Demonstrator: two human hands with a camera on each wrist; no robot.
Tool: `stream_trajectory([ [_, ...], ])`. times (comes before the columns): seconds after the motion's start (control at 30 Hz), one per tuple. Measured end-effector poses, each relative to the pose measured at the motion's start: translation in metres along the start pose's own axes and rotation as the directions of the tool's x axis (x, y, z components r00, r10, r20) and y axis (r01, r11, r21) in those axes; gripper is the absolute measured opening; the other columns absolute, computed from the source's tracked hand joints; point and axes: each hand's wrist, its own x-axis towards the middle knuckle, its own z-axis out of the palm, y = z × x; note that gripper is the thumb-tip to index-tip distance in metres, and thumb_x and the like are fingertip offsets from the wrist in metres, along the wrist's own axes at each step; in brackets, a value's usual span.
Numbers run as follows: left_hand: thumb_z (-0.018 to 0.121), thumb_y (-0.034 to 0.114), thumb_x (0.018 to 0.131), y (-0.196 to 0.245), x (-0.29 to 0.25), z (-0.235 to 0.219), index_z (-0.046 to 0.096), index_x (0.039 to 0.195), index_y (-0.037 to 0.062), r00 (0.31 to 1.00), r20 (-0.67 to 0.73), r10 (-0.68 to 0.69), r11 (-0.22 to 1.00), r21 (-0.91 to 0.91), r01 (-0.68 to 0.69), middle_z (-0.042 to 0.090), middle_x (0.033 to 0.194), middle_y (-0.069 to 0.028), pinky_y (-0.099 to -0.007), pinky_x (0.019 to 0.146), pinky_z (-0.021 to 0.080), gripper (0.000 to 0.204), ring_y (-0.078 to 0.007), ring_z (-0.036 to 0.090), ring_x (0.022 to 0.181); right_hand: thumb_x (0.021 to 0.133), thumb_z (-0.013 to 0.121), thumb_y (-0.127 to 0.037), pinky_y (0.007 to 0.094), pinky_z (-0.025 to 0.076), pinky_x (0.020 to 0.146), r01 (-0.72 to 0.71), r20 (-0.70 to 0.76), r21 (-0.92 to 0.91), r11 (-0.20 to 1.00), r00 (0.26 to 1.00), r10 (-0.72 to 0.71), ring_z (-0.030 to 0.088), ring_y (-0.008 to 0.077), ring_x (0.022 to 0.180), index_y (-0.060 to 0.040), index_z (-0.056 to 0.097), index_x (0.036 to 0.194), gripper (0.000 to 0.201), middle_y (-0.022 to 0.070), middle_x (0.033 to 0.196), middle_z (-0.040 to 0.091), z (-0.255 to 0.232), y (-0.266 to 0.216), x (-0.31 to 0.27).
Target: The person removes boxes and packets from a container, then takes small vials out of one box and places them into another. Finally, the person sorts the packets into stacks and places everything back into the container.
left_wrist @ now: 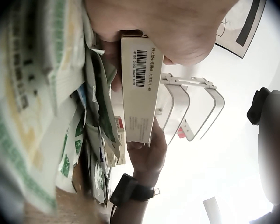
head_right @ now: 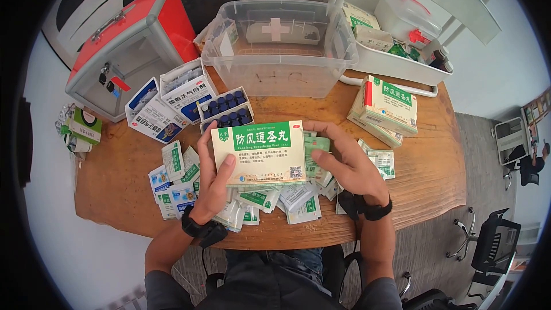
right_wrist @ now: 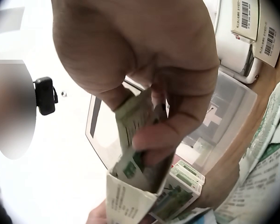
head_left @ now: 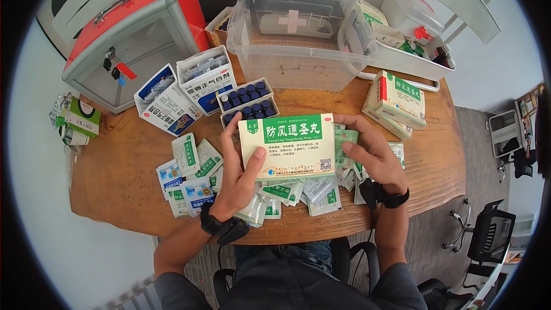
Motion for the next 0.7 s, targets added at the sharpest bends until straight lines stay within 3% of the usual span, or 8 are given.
stream_trajectory([
  [0.13, 0.054, 0.018, 0.11, -0.003, 0.0, -0.001, 0.008, 0.167, 0.004, 1.0, -0.005, 0.013, 1.0, -0.009, -0.013, 0.051, 0.149, -0.0206, -0.0371, 0.113, 0.046, 0.074, -0.0234, 0.057, 0.134, 0.103, 0.059, 0.003, 0.0319, 0.056, 0.094, 0.024, 0.06, 0.072, 0.997, 0.998, -0.028, 0.069, 0.0188, 0.113, 0.0002, 0.047, 0.152, 0.05, 0.016, 0.142, 0.063, 0.0, -0.003, 0.0],
  [0.2, 0.054, 0.018, 0.11, -0.003, 0.0, -0.002, 0.008, 0.167, 0.0039, 1.0, 0.0, 0.014, 1.0, -0.012, -0.014, 0.051, 0.149, -0.0207, -0.0373, 0.113, 0.045, 0.074, -0.0234, 0.056, 0.134, 0.102, 0.057, 0.01, 0.0333, 0.057, 0.097, -0.099, 0.066, 0.112, 0.989, 0.994, 0.092, 0.07, 0.0219, 0.115, 0.0009, 0.047, 0.152, 0.053, 0.016, 0.141, 0.064, 0.002, -0.009, 0.002],
  [0.3, 0.054, 0.018, 0.11, -0.003, 0.0, -0.003, 0.007, 0.167, 0.0036, 0.999, 0.036, 0.036, 0.999, -0.002, -0.036, 0.05, 0.149, -0.0206, -0.0386, 0.115, 0.043, 0.075, -0.0239, 0.054, 0.136, 0.101, 0.055, 0.013, 0.0331, 0.057, 0.1, -0.123, 0.049, 0.07, 0.99, 0.992, 0.12, 0.07, 0.0222, 0.115, 0.0008, 0.047, 0.153, 0.053, 0.0166, 0.141, 0.064, 0.007, -0.002, 0.005],
  [0.43, 0.055, 0.02, 0.11, -0.004, -0.001, -0.004, 0.005, 0.168, 0.0039, 0.997, 0.074, 0.026, 1.0, -0.006, -0.026, 0.047, 0.151, -0.0206, -0.0401, 0.116, 0.041, 0.078, -0.0251, 0.051, 0.139, 0.1, 0.055, 0.014, 0.0354, 0.056, 0.103, -0.059, 0.095, 0.163, 0.985, 0.995, 0.044, 0.068, 0.022, 0.12, 0.0016, 0.047, 0.152, 0.054, 0.0177, 0.139, 0.065, 0.018, 0.011, 0.004],
  [0.53, 0.057, 0.022, 0.11, -0.004, -0.001, -0.004, 0.002, 0.168, 0.0044, 0.996, 0.089, 0.007, 1.0, -0.025, -0.005, 0.045, 0.153, -0.0207, -0.041, 0.117, 0.041, 0.082, -0.026, 0.05, 0.14, 0.099, 0.054, 0.013, 0.0367, 0.053, 0.105, 0.04, 0.146, 0.009, 0.999, 0.988, -0.041, 0.066, 0.0222, 0.123, 0.0035, 0.05, 0.149, 0.052, 0.0181, 0.136, 0.067, 0.017, 0.012, 0.001],
  [0.6, 0.058, 0.023, 0.11, -0.003, -0.002, -0.004, 0.001, 0.168, 0.0047, 0.995, 0.103, -0.004, 0.999, -0.033, 0.007, 0.045, 0.153, -0.0208, -0.0416, 0.117, 0.04, 0.084, -0.0265, 0.05, 0.14, 0.1, 0.055, 0.01, 0.0353, 0.049, 0.107, 0.004, 0.316, -0.111, 0.994, 0.948, 0.032, 0.061, 0.0174, 0.126, 0.004, 0.051, 0.15, 0.051, 0.0125, 0.136, 0.068, 0.008, 0.011, -0.002],
  [0.7, 0.059, 0.024, 0.109, -0.002, -0.001, -0.004, -0.001, 0.168, 0.0053, 0.989, 0.144, -0.019, 1.0, -0.014, 0.021, 0.044, 0.154, -0.0204, -0.0423, 0.117, 0.04, 0.086, -0.0268, 0.049, 0.14, 0.1, 0.054, 0.008, 0.0349, 0.049, 0.106, -0.102, 0.351, -0.114, 0.988, 0.926, 0.136, 0.061, 0.0172, 0.125, 0.0038, 0.053, 0.148, 0.048, 0.0137, 0.136, 0.068, 0.005, 0.007, -0.003],
])
